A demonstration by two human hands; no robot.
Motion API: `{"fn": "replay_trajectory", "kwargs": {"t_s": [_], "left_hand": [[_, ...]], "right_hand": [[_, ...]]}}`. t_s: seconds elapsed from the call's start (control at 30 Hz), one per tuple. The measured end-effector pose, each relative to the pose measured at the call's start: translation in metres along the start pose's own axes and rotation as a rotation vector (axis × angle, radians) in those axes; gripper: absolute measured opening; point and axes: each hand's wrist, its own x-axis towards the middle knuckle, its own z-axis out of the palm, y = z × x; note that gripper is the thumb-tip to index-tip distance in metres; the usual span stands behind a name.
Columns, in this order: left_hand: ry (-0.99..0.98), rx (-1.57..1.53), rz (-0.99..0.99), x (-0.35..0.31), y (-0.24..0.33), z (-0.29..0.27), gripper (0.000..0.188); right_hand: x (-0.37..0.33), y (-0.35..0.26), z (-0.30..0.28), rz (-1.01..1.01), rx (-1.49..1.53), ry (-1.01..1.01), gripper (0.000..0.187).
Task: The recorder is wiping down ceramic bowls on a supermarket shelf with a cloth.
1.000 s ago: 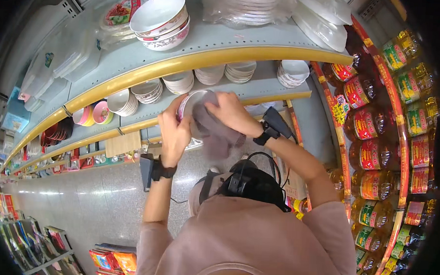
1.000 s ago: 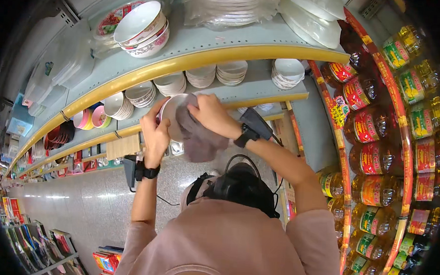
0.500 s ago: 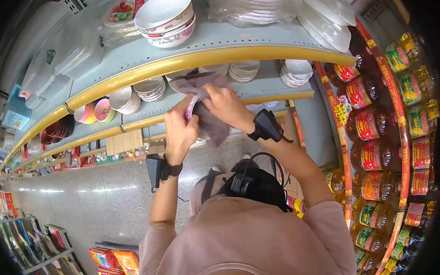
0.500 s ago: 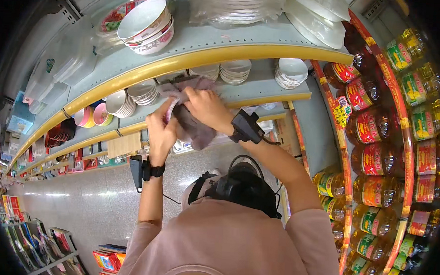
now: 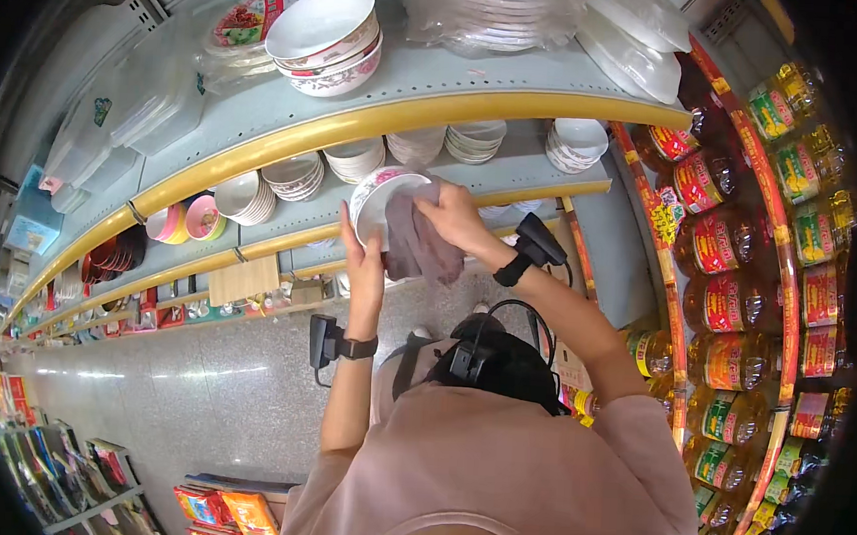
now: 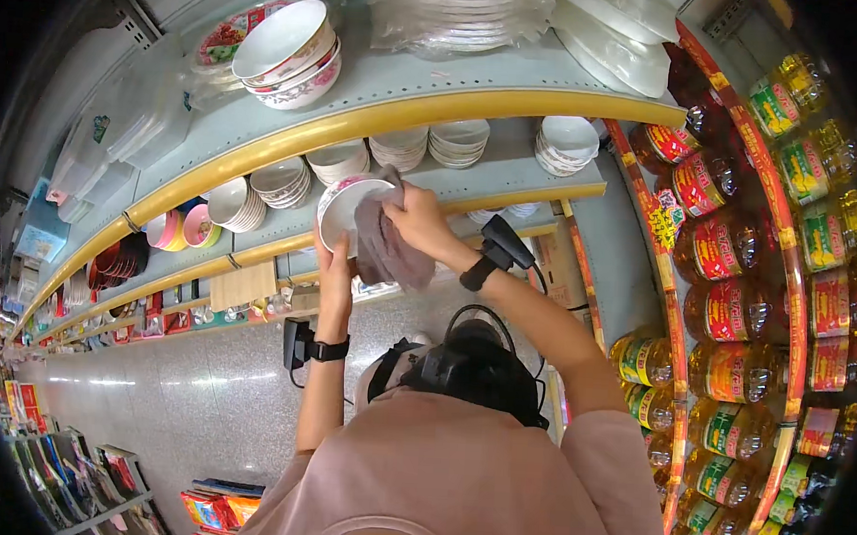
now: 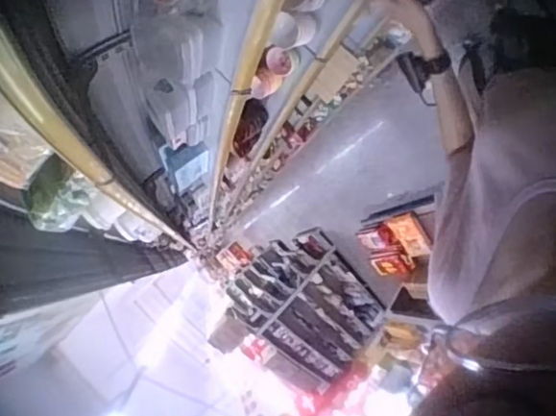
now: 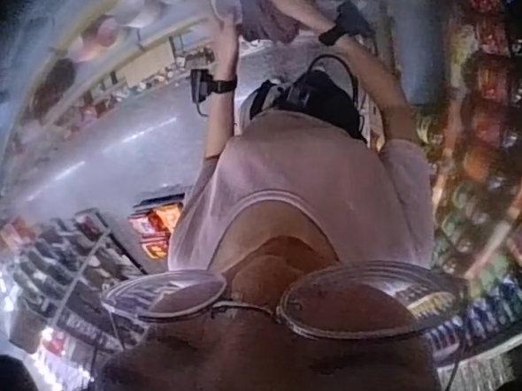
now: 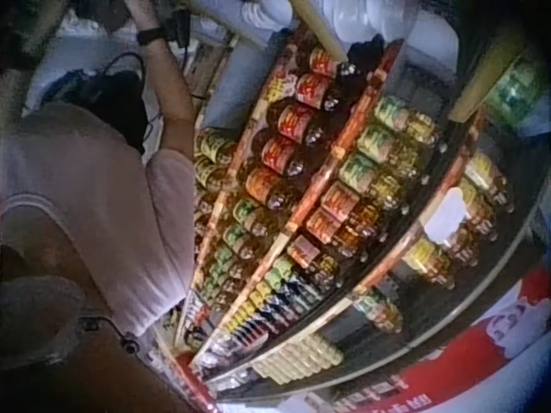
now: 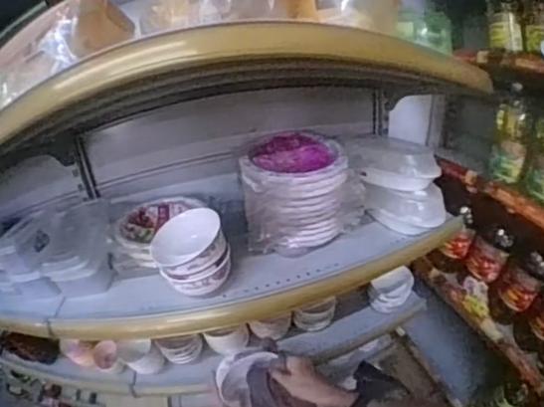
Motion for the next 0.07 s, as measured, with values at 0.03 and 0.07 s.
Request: {"fn": "replay_trajectory", "kwargs": {"t_s": [0.03, 0.07], "left_hand": [[-0.027, -0.251, -0.287, -0.0002, -0.0032, -0.0002, 0.051], [-0.024, -0.251, -0.284, -0.0003, -0.0051, -0.0021, 0.051]], "right_hand": [[0.0004, -0.0012, 0.0013, -0.003, 0.002, -0.003, 0.028], [0.0011, -0.0006, 0.0029, -0.002, 0.007, 0.032, 0.027]]}}
